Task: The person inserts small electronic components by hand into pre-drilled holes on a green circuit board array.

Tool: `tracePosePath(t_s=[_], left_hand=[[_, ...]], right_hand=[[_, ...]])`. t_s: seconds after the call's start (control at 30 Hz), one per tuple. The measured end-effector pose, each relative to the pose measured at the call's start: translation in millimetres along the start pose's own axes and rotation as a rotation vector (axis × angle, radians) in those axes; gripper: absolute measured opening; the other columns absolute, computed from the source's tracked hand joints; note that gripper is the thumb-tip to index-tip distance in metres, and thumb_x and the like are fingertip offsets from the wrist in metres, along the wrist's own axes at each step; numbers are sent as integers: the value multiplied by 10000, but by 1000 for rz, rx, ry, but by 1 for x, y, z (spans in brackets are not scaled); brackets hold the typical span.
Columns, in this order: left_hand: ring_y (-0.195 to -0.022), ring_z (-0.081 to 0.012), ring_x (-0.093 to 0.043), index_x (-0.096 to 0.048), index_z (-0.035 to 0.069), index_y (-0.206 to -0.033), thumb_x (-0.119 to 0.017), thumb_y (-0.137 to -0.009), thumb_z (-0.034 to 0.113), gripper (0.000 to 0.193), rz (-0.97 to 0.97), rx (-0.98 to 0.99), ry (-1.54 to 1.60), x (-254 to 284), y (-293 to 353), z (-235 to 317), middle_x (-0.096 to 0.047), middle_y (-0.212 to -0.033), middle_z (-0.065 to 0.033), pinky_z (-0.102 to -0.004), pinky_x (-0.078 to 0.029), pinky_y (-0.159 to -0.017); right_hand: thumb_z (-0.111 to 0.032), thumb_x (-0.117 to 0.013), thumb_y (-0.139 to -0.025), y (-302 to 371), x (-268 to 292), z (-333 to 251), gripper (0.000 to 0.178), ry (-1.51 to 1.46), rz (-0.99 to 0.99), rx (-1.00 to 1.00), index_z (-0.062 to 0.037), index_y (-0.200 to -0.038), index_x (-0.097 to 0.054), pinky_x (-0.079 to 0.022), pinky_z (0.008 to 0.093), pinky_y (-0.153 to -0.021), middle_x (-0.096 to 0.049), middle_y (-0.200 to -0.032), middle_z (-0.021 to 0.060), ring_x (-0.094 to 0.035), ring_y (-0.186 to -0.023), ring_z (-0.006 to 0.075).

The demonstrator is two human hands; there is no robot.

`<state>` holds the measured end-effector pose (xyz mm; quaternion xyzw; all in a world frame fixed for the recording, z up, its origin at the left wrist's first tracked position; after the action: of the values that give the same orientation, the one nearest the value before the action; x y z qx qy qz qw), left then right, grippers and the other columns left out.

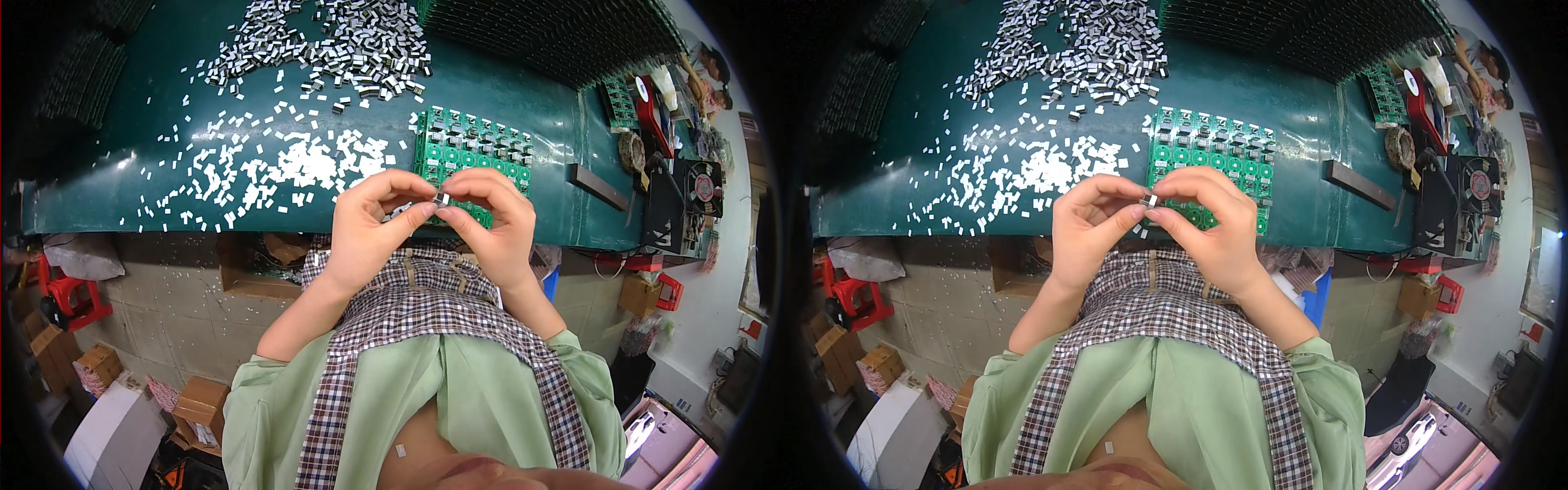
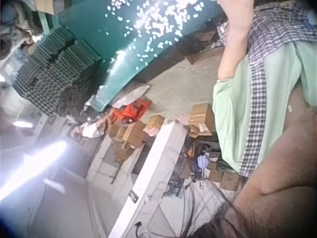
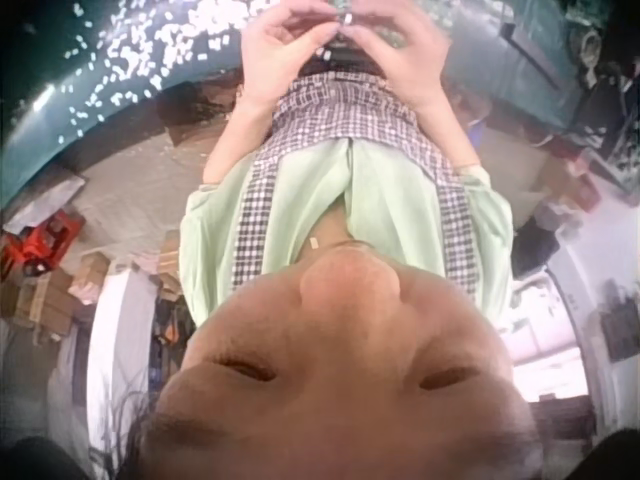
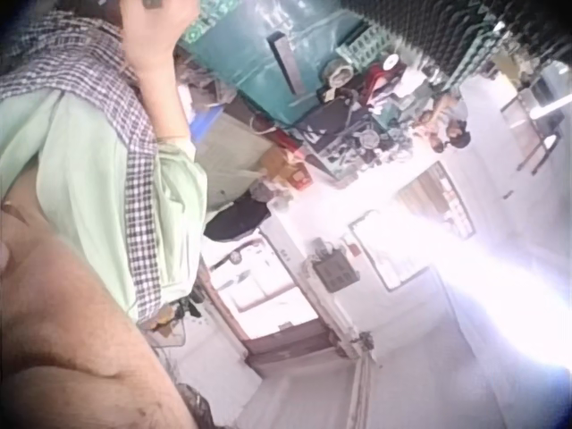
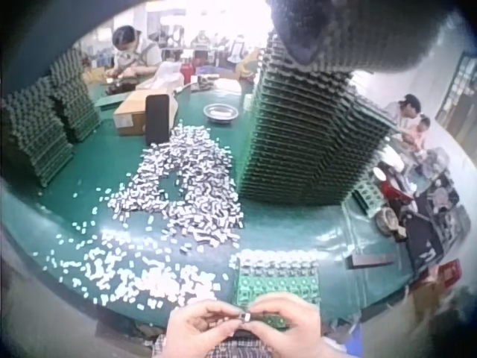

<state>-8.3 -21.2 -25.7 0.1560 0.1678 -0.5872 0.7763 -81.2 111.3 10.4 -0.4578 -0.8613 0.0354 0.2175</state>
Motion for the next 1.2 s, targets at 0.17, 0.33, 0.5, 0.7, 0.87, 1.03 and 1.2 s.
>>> tracePosePath(t_s=[0.17, 0.33, 0.5, 0.7, 0.87, 1.03, 1.2], left_hand=[[-882, -174, -622, -615, -70, -937, -644, -774, -69, 165, 59, -109, -303, -9, 15, -3, -643, -944, -118, -279, -498, -801], [-829, -186, -631, -638, -38, -872, -659, -740, -66, 137, 34, -302, -552, -15, 20, -1, -657, -854, -105, -284, -496, -743], [-750, -201, -615, -605, -14, -811, -669, -721, -39, 113, -7, -380, -622, -19, 23, -2, -641, -808, -105, -281, -479, -669], [-726, -234, -593, -565, 0, -811, -652, -724, -22, 125, -166, -445, -547, -23, 22, -7, -604, -767, -101, -307, -469, -653], [-725, -236, -592, -562, 1, -812, -648, -742, -17, 112, -208, -399, -532, -23, 22, -12, -603, -785, -102, -313, -467, -646], [-705, -244, -593, -581, 14, -848, -667, -721, -16, 157, -110, -431, -560, -18, 22, -7, -604, -776, -92, -314, -473, -627], [-778, -224, -645, -641, -1, -884, -677, -714, -31, 176, -103, -489, -633, -18, 22, -6, -652, -852, -120, -288, -513, -666]], right_hand=[[-4, -730, -670, 12, 8, 7, 180, 20, -41, 52, -10, -835, -658, -499, 288, -669, -631, -880, 107, -624, -807, 211], [-10, -735, -663, 20, 14, 2, 196, 96, -55, 126, -13, -844, -662, -503, 287, -663, -637, -866, 103, -628, -793, 204], [-13, -735, -665, 24, 16, 5, 193, 97, -124, 146, -12, -842, -660, -516, 280, -663, -645, -873, 99, -638, -786, 197], [12, -716, -655, 24, 16, 10, 217, -182, -268, 50, 0, -852, -625, -510, 268, -648, -606, -814, 93, -620, -746, 181], [16, -710, -648, 23, 17, 9, 230, -135, -331, 46, -2, -860, -622, -506, 267, -630, -595, -797, 88, -615, -716, 177], [12, -742, -644, 30, 16, -2, 189, 136, -93, 203, -6, -816, -665, -514, 292, -614, -658, -812, 97, -644, -739, 213], [27, -738, -641, 31, 16, -7, 206, 209, -95, 157, 0, -829, -658, -515, 292, -618, -651, -807, 103, -642, -722, 215]])
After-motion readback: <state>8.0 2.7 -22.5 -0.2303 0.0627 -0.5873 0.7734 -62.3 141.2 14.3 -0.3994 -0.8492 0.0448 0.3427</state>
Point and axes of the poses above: each hand's wrist, its own y-axis away from the middle knuckle, its own x-axis out of the back of the hand, z = x × y, the point moved 4 cm from there along -y, towards the middle knuckle
